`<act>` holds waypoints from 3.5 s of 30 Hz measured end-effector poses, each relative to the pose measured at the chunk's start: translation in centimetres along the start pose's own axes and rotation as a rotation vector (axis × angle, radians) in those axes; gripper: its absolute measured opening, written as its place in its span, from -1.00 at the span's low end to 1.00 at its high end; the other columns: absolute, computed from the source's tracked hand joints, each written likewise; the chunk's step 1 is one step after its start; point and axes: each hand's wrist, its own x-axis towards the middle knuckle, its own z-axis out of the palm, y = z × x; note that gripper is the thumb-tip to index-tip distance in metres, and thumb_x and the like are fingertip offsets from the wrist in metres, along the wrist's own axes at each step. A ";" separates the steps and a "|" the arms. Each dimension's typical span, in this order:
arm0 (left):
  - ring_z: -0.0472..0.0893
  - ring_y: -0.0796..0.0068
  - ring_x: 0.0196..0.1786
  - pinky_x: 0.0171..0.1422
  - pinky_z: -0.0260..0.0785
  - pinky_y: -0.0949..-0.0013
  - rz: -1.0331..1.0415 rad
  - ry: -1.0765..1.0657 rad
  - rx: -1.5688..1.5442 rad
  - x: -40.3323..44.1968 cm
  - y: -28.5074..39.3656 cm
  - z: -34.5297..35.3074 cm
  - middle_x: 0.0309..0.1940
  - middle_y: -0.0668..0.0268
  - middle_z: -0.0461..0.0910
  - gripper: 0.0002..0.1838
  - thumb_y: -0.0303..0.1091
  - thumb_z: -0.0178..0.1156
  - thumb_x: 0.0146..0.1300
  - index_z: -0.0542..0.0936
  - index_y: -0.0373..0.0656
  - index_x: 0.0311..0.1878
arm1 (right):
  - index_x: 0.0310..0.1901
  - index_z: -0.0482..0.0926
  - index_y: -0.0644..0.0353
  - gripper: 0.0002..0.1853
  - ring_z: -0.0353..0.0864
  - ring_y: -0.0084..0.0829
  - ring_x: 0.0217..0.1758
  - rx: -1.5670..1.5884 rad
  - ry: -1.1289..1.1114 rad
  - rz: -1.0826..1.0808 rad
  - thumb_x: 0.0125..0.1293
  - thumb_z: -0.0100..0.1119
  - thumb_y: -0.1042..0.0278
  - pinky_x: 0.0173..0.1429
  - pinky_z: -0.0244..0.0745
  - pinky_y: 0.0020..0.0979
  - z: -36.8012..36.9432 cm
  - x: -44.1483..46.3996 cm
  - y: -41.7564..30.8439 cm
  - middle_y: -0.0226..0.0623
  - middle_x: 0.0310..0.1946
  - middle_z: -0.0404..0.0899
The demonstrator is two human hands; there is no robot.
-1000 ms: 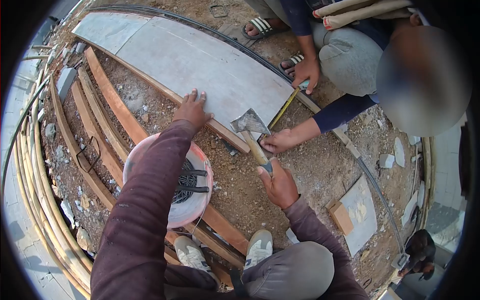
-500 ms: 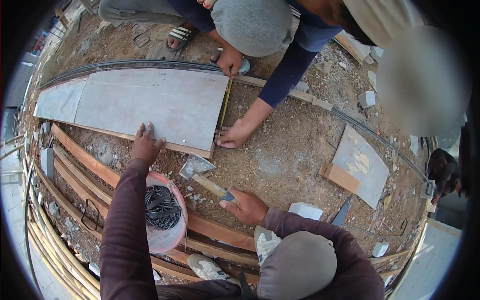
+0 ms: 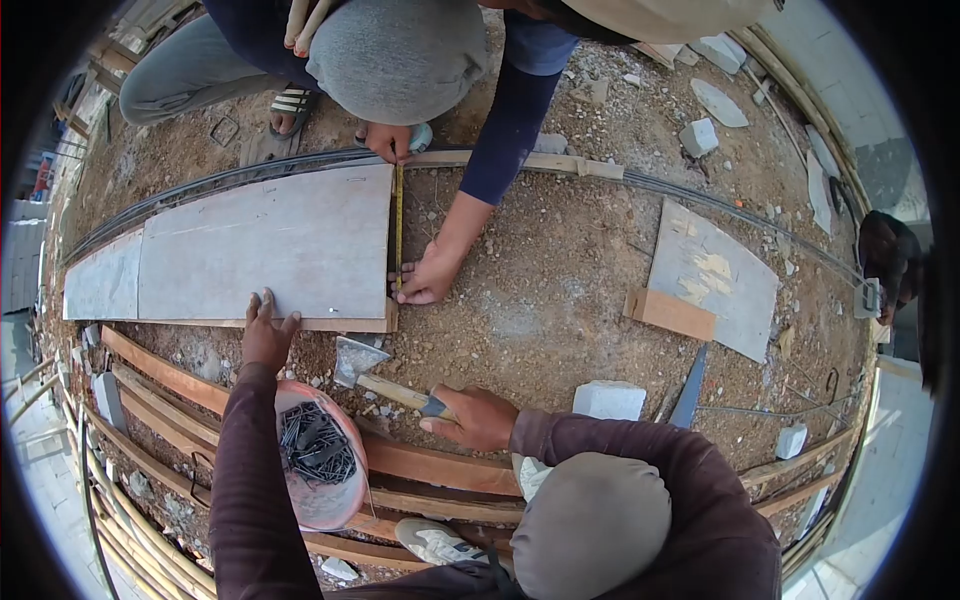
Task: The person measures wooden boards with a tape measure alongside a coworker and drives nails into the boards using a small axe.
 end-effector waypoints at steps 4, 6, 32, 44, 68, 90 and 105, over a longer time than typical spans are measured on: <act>0.15 -0.09 0.55 0.57 0.13 0.18 0.001 0.000 0.008 0.1 0.0 -0.1 0.49 -0.24 0.13 -0.13 0.02 0.26 0.31 0.19 -0.32 0.51 | 0.00 0.40 0.27 -0.53 0.63 0.20 -0.27 0.006 -0.023 0.014 0.45 0.11 -0.05 -0.18 0.47 0.04 -0.2 -0.1 0.2 0.16 -0.40 0.61; 0.15 -0.09 0.55 0.58 0.12 0.18 -0.002 0.002 0.006 0.0 0.1 -0.1 0.48 -0.25 0.14 -0.13 0.02 0.27 0.30 0.19 -0.32 0.51 | -0.02 0.39 0.27 -0.54 0.62 0.22 -0.29 0.007 -0.020 0.006 0.45 0.11 -0.05 -0.20 0.46 0.05 -0.3 -0.1 0.4 0.16 -0.42 0.60; 0.21 -0.07 0.53 0.53 0.21 0.16 -0.015 0.002 0.052 0.3 -0.4 0.2 0.51 -0.15 0.13 -0.14 0.06 0.27 0.30 0.20 -0.18 0.53 | -0.05 0.44 0.28 -0.59 0.63 0.18 -0.27 0.131 0.013 0.187 0.45 0.11 0.01 -0.17 0.46 0.03 2.6 -3.4 3.9 0.12 -0.38 0.61; 0.20 -0.08 0.53 0.53 0.20 0.15 0.054 0.008 0.067 0.6 -1.5 0.9 0.48 -0.21 0.15 -0.14 0.03 0.27 0.31 0.20 -0.26 0.52 | -0.06 0.53 0.20 -0.64 0.68 0.08 -0.16 -0.294 -0.070 0.358 0.35 0.16 0.04 -0.03 0.54 0.05 -1.4 -4.6 7.6 0.04 -0.29 0.67; 0.21 -0.09 0.52 0.51 0.22 0.12 0.039 0.002 0.064 0.5 -0.7 0.0 0.47 -0.20 0.18 -0.13 0.06 0.28 0.29 0.24 -0.27 0.50 | -0.13 0.64 0.21 -0.64 0.70 -0.02 -0.08 -0.369 -0.133 0.360 0.23 0.28 0.07 0.06 0.56 -0.05 -0.7 -1.9 10.0 -0.03 -0.20 0.70; 0.22 -0.29 0.46 0.56 0.01 -0.10 -0.464 -0.126 -0.816 3.2 -4.5 5.5 0.36 -0.37 0.25 0.31 0.02 0.50 0.13 -0.37 -0.36 0.48 | -0.08 0.47 0.27 -0.66 0.63 0.21 -0.19 -0.187 0.123 0.187 0.38 0.24 0.13 -0.19 0.50 0.03 -1.4 -1.8 2.6 0.14 -0.30 0.63; 0.43 0.02 0.27 0.42 0.14 0.15 -0.503 -0.100 -1.061 2.3 -2.1 3.7 0.27 -0.24 0.35 0.48 -0.27 0.58 0.05 -0.67 -0.39 0.36 | 0.09 0.43 0.33 -0.67 0.63 0.22 -0.21 -0.288 0.251 -0.060 0.47 0.12 0.26 -0.21 0.50 -0.02 -2.4 7.0 -2.2 0.14 -0.30 0.61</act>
